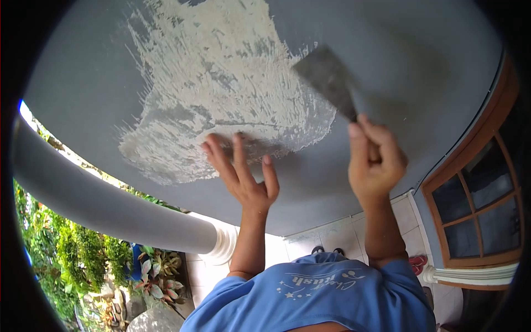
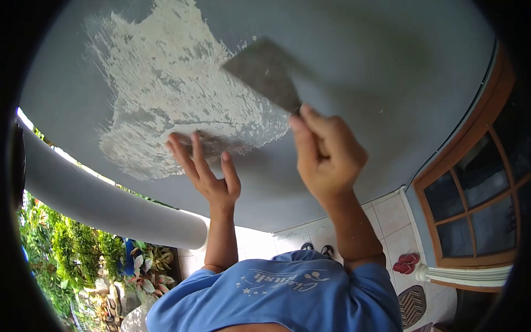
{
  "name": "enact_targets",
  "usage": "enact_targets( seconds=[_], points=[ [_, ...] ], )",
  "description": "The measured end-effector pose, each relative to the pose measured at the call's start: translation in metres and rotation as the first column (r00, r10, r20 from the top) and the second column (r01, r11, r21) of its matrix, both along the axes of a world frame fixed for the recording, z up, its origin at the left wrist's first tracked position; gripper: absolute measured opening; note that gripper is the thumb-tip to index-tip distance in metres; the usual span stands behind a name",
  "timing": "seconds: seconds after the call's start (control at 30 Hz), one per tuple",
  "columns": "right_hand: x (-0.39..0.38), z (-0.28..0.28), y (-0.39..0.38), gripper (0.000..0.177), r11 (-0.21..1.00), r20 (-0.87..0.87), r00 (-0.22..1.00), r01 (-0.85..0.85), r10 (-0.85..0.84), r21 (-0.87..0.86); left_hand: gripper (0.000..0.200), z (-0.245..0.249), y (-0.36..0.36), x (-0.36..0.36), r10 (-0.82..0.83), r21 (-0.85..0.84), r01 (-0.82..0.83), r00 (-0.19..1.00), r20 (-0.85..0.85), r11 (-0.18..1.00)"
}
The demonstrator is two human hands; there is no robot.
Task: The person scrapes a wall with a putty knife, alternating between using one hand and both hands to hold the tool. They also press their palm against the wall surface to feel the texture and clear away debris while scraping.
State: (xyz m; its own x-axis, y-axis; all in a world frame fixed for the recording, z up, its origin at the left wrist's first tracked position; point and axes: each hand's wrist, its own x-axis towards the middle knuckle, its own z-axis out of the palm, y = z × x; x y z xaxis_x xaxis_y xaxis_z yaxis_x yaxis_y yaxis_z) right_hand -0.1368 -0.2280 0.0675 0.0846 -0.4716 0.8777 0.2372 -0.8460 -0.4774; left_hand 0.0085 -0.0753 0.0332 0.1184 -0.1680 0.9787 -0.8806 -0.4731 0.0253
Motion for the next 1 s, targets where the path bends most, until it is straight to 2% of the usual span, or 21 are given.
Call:
enact_targets(
  seconds=[0.07, 0.13, 0.17, 0.23, 0.27, 0.3, 0.33, 0.4, 0.5, 0.57, 0.6, 0.63, 0.67, 0.77, 0.87, 0.97, 1.0],
  points=[
    [-0.011, 0.02, -0.001, 0.022, 0.966, 0.015, 0.994, -0.107, 0.106, 0.236, 0.048, -0.005, 0.007, -0.019, -0.222, 0.016, 0.223, 0.974, -0.055, 0.975],
    [-0.02, 0.011, 0.007, 0.024, 0.956, 0.041, 0.974, -0.225, 0.222, 0.189, 0.044, -0.015, 0.01, -0.028, -0.372, 0.023, 0.375, 0.925, -0.077, 0.927],
    [-0.023, 0.006, 0.011, 0.025, 0.944, 0.048, 0.958, -0.288, 0.284, 0.163, 0.038, -0.015, 0.011, -0.029, -0.315, 0.031, 0.319, 0.944, -0.099, 0.947],
    [-0.016, -0.013, 0.018, 0.029, 0.961, 0.009, 0.965, -0.263, 0.263, 0.085, 0.039, -0.006, 0.016, -0.015, -0.057, 0.06, 0.053, 0.996, 0.075, 0.997],
    [-0.013, -0.024, 0.022, 0.031, 0.966, -0.007, 0.967, -0.254, 0.255, 0.051, 0.039, 0.002, 0.02, -0.003, 0.077, 0.069, -0.089, 0.984, 0.159, 0.994],
    [-0.015, -0.034, 0.021, 0.03, 0.985, -0.087, 0.982, -0.165, 0.169, 0.057, 0.04, 0.011, 0.023, 0.013, 0.195, 0.028, -0.204, 0.962, 0.194, 0.979],
    [-0.015, -0.044, 0.023, 0.03, 0.982, -0.123, 0.977, -0.168, 0.177, 0.082, 0.04, 0.023, 0.027, 0.029, 0.31, -0.016, -0.315, 0.924, 0.225, 0.949],
    [-0.014, -0.067, 0.023, 0.03, 0.98, -0.186, 0.965, -0.164, 0.183, 0.113, 0.046, 0.06, 0.044, 0.053, 0.34, -0.103, -0.325, 0.918, 0.206, 0.94],
    [0.003, -0.086, 0.041, 0.031, 0.983, -0.231, 0.971, -0.104, 0.067, -0.153, 0.047, 0.09, 0.053, 0.079, 0.231, -0.243, -0.163, 0.93, 0.287, 0.956],
    [0.019, -0.076, 0.042, 0.03, 0.947, -0.169, 0.985, -0.037, -0.018, -0.318, 0.052, 0.087, 0.053, 0.078, 0.302, -0.217, -0.247, 0.913, 0.275, 0.944],
    [0.029, -0.057, 0.036, 0.03, 0.944, -0.114, 0.993, -0.011, -0.029, -0.329, 0.054, 0.085, 0.052, 0.076, 0.335, -0.195, -0.29, 0.903, 0.269, 0.937],
    [0.036, -0.036, 0.032, 0.03, 0.944, -0.065, 0.997, 0.014, -0.038, -0.33, 0.051, 0.085, 0.05, 0.077, 0.322, -0.217, -0.266, 0.903, 0.285, 0.939],
    [0.039, -0.027, 0.031, 0.031, 0.944, -0.01, 0.999, 0.041, -0.047, -0.326, 0.054, 0.084, 0.054, 0.074, 0.353, -0.169, -0.32, 0.907, 0.229, 0.932],
    [0.039, -0.033, 0.038, 0.03, 0.97, -0.044, 0.998, -0.048, 0.039, -0.237, 0.059, 0.084, 0.06, 0.067, 0.426, -0.065, -0.421, 0.896, 0.123, 0.905],
    [0.023, -0.109, 0.048, 0.03, 0.967, -0.252, 0.964, -0.136, 0.079, -0.216, 0.06, 0.089, 0.058, 0.054, 0.461, -0.01, -0.461, 0.887, 0.037, 0.888],
    [0.019, -0.142, 0.05, 0.031, 0.959, -0.274, 0.958, -0.156, 0.088, -0.235, 0.06, 0.082, 0.061, 0.076, 0.454, -0.087, -0.446, 0.864, 0.219, 0.891],
    [0.022, -0.132, 0.05, 0.031, 0.954, -0.227, 0.969, -0.16, 0.102, -0.254, 0.059, 0.083, 0.062, 0.074, 0.442, -0.084, -0.435, 0.87, 0.216, 0.897]
  ],
)
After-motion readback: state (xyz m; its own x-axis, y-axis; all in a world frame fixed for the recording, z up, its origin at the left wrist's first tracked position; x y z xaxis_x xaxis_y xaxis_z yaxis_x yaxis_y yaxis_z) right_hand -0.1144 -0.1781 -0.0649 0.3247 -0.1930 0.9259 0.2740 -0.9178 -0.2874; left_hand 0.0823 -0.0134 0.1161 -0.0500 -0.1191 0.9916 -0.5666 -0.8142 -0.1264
